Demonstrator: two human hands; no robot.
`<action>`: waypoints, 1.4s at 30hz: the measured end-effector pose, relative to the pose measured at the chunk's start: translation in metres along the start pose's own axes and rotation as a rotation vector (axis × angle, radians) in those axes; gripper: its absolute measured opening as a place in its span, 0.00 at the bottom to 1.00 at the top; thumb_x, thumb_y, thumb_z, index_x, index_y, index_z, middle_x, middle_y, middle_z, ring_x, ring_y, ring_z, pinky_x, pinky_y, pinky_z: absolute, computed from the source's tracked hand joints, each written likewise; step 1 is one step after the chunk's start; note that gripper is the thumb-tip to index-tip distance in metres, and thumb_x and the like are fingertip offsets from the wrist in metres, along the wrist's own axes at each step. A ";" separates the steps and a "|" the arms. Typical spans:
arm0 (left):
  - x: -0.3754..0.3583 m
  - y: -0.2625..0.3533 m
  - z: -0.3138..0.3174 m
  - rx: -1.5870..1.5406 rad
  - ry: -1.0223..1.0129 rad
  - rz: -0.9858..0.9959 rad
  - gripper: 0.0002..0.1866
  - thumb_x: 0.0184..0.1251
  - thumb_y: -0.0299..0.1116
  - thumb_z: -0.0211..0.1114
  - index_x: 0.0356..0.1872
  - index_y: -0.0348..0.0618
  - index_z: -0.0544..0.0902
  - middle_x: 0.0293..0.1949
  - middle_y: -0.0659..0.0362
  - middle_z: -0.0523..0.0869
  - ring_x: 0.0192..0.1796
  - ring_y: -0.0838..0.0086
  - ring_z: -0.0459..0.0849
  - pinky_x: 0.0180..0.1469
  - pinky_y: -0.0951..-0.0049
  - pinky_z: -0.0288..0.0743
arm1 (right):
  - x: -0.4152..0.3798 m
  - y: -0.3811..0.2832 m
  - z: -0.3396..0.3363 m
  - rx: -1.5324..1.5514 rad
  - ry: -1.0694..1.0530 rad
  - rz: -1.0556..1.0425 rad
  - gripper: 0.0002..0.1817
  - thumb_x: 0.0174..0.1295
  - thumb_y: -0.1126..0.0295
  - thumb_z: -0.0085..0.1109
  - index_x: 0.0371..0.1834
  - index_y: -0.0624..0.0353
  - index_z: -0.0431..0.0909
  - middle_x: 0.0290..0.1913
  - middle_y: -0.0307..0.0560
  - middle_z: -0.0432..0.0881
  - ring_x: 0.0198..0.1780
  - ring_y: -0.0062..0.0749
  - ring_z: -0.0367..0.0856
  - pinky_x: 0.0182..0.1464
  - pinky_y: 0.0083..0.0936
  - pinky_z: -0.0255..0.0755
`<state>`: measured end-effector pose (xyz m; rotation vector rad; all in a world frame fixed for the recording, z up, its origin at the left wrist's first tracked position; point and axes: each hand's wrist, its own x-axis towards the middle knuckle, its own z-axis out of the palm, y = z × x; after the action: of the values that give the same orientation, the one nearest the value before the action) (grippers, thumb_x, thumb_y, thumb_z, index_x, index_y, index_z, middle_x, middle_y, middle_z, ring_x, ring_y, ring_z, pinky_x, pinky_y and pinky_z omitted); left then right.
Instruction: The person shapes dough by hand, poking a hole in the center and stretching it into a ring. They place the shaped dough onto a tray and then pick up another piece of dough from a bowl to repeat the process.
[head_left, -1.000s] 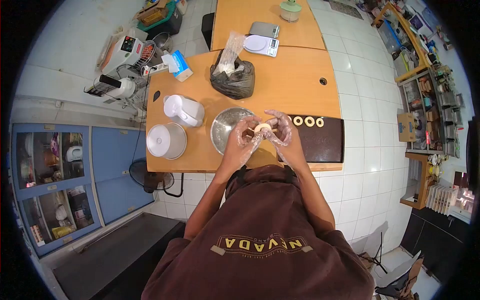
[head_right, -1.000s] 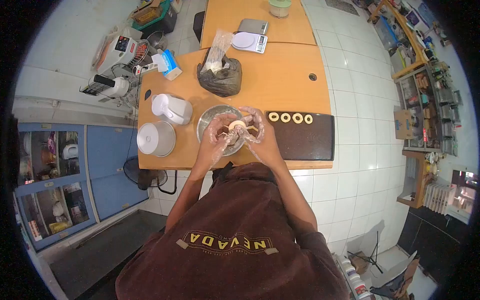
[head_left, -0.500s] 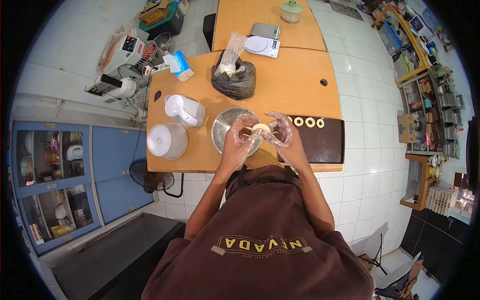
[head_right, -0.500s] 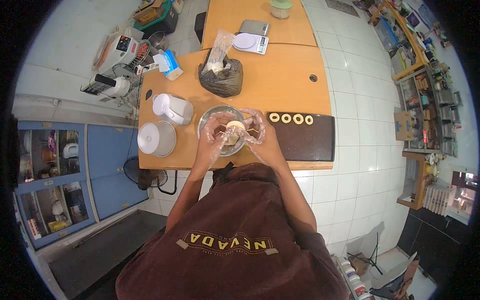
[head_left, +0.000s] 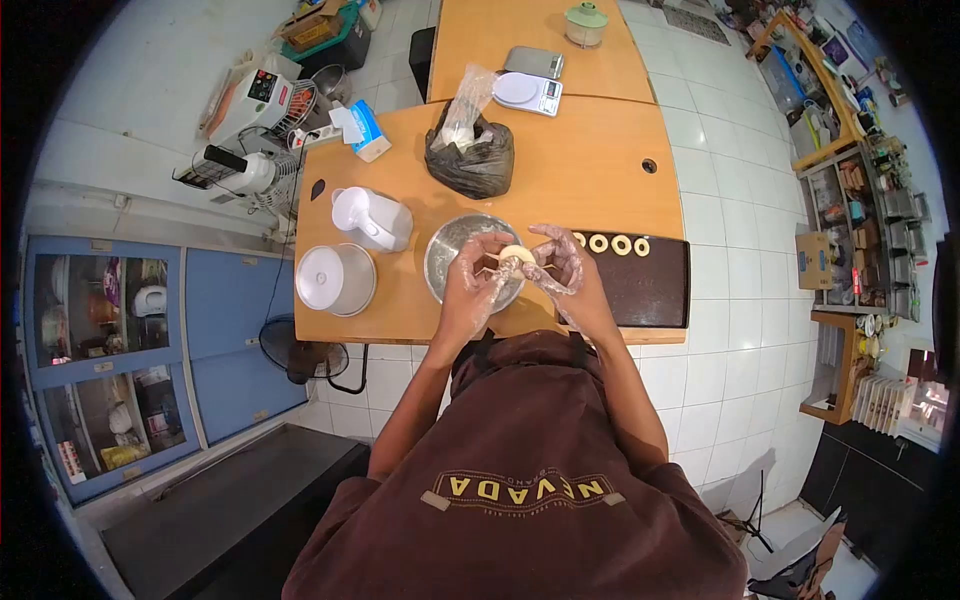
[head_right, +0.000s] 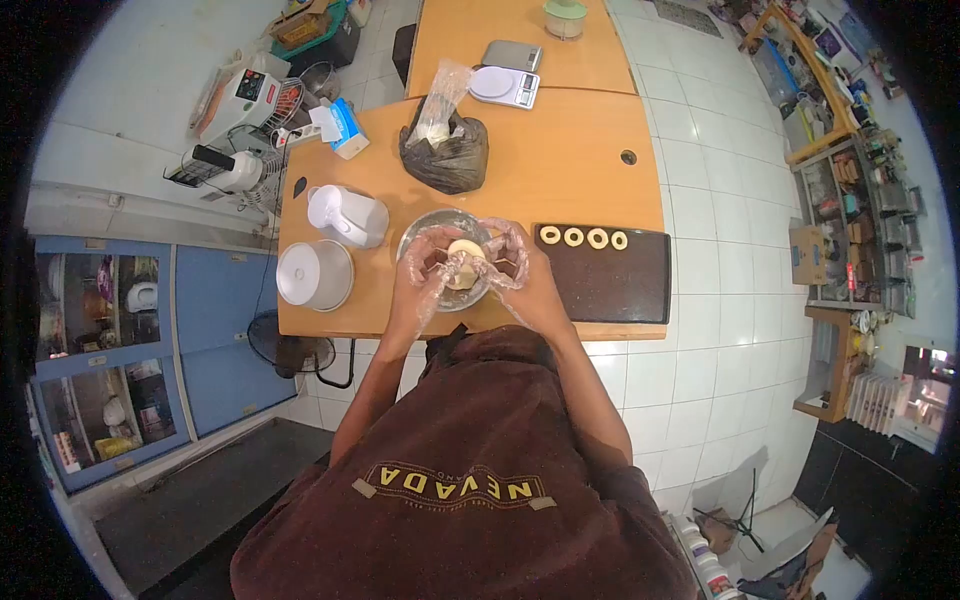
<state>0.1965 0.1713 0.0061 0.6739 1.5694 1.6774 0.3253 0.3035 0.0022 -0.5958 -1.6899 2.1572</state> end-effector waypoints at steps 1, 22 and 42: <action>-0.001 0.000 0.000 -0.016 0.015 0.013 0.19 0.72 0.22 0.69 0.62 0.37 0.78 0.49 0.59 0.85 0.46 0.81 0.82 0.49 0.79 0.78 | 0.000 0.002 0.000 0.001 0.027 -0.030 0.27 0.70 0.79 0.68 0.72 0.59 0.72 0.46 0.38 0.81 0.50 0.19 0.81 0.56 0.22 0.77; -0.003 -0.002 0.003 0.033 -0.034 0.007 0.20 0.72 0.20 0.67 0.63 0.39 0.78 0.49 0.61 0.85 0.47 0.81 0.81 0.51 0.78 0.77 | 0.000 0.008 0.005 -0.008 0.070 -0.081 0.27 0.70 0.80 0.66 0.71 0.58 0.73 0.46 0.38 0.81 0.50 0.20 0.80 0.56 0.24 0.77; -0.004 0.001 0.002 0.049 -0.009 -0.035 0.24 0.69 0.20 0.70 0.66 0.39 0.76 0.48 0.60 0.84 0.47 0.81 0.82 0.48 0.78 0.78 | 0.002 0.013 0.006 0.024 0.127 -0.148 0.26 0.70 0.79 0.66 0.71 0.57 0.74 0.46 0.38 0.80 0.50 0.19 0.80 0.55 0.23 0.78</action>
<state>0.2005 0.1689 0.0078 0.6739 1.6115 1.6135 0.3203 0.2961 -0.0096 -0.5700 -1.5872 1.9901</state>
